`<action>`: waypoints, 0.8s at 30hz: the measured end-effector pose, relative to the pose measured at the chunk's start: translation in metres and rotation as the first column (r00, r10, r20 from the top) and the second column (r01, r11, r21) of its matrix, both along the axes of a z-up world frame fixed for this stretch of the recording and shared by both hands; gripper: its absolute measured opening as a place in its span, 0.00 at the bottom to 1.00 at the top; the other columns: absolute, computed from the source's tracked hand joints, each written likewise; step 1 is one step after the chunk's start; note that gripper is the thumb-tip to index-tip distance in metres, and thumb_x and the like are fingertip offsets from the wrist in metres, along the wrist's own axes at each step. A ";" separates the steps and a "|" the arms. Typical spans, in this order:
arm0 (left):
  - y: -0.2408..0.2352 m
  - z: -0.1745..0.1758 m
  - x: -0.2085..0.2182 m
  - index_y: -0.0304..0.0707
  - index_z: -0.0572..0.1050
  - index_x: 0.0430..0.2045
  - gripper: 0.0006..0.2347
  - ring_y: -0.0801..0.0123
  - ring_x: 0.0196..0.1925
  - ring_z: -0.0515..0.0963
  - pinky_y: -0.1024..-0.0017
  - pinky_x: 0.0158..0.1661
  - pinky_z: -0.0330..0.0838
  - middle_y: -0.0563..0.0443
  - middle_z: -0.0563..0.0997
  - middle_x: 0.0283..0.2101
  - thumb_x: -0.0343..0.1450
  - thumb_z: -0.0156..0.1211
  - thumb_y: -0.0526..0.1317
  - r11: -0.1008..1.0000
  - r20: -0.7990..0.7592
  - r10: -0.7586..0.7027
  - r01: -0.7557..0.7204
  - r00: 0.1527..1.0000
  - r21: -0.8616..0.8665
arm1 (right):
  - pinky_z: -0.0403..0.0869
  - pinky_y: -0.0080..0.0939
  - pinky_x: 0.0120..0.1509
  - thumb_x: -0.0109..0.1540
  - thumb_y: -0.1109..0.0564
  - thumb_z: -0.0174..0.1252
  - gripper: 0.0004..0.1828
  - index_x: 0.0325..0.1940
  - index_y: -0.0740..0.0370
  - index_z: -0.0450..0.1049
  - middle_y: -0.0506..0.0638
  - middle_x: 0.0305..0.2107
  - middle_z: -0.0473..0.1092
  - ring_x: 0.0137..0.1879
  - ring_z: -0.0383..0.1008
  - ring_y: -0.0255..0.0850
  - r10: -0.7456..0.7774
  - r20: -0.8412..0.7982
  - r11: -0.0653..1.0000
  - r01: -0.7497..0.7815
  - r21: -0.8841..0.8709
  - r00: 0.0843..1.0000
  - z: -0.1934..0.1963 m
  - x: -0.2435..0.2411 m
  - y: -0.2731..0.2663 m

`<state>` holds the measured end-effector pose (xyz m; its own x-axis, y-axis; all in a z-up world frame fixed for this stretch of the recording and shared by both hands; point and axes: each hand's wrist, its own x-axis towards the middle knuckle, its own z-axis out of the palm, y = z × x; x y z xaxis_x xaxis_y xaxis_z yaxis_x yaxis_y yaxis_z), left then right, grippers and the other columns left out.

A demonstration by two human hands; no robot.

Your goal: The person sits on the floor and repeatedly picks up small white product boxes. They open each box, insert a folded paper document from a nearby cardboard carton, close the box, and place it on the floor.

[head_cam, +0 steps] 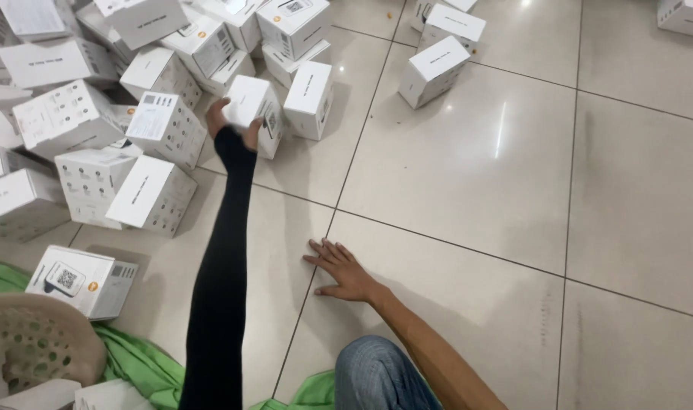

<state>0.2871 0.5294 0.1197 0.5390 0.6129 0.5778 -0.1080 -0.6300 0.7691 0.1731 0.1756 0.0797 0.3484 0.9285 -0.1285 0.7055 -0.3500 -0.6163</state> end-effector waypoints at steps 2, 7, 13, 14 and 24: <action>-0.052 0.028 -0.050 0.42 0.57 0.69 0.37 0.44 0.72 0.64 0.49 0.66 0.70 0.37 0.60 0.69 0.67 0.76 0.33 0.963 0.213 -0.033 0.089 0.976 -0.254 | 0.31 0.56 0.84 0.62 0.32 0.55 0.45 0.79 0.44 0.51 0.47 0.80 0.36 0.84 0.27 0.49 -0.045 -0.062 0.999 0.046 0.019 0.997 -0.002 -0.005 -0.018; -0.183 0.024 -0.160 0.45 0.42 0.77 0.47 0.49 0.71 0.64 0.58 0.64 0.69 0.34 0.56 0.73 0.66 0.72 0.28 0.803 0.271 -0.087 0.228 0.959 -0.551 | 0.33 0.53 0.87 0.68 0.37 0.49 0.29 0.71 0.46 0.67 0.46 0.80 0.46 0.86 0.32 0.46 -0.093 -0.248 0.983 0.129 0.134 0.964 -0.019 -0.034 -0.087; -0.369 -0.032 -0.201 0.29 0.78 0.51 0.13 0.67 0.55 0.80 0.64 0.53 0.73 0.45 0.82 0.53 0.74 0.58 0.37 0.226 0.251 -0.496 0.403 0.832 -0.887 | 0.60 0.52 0.77 0.68 0.32 0.45 0.36 0.73 0.54 0.64 0.54 0.68 0.66 0.74 0.64 0.49 -0.247 -0.921 0.732 0.680 0.027 0.303 -0.005 -0.097 -0.209; -0.411 -0.045 -0.211 0.31 0.74 0.55 0.16 0.63 0.56 0.80 0.60 0.49 0.76 0.43 0.81 0.54 0.72 0.59 0.37 0.048 0.288 -0.505 0.360 0.814 -0.932 | 0.63 0.53 0.74 0.66 0.31 0.44 0.39 0.76 0.52 0.57 0.53 0.69 0.65 0.73 0.65 0.49 -0.243 -0.960 0.494 0.870 0.000 0.138 -0.007 -0.111 -0.238; -0.638 -0.119 -0.335 0.39 0.64 0.66 0.41 0.43 0.65 0.71 0.49 0.62 0.71 0.43 0.70 0.64 0.59 0.78 0.53 -0.103 -0.189 -0.626 -0.321 0.756 -0.941 | 0.54 0.81 0.65 0.60 0.40 0.59 0.46 0.81 0.42 0.53 0.66 0.66 0.69 0.65 0.62 0.78 -0.568 -0.821 0.125 0.979 -0.158 -0.060 0.045 -0.181 -0.411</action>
<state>-0.0475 -0.1090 0.0003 0.5401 0.0456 -0.8403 0.5591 0.7269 0.3988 -0.0078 -0.2350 0.1246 0.8638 0.0228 -0.5033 -0.5037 0.0567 -0.8620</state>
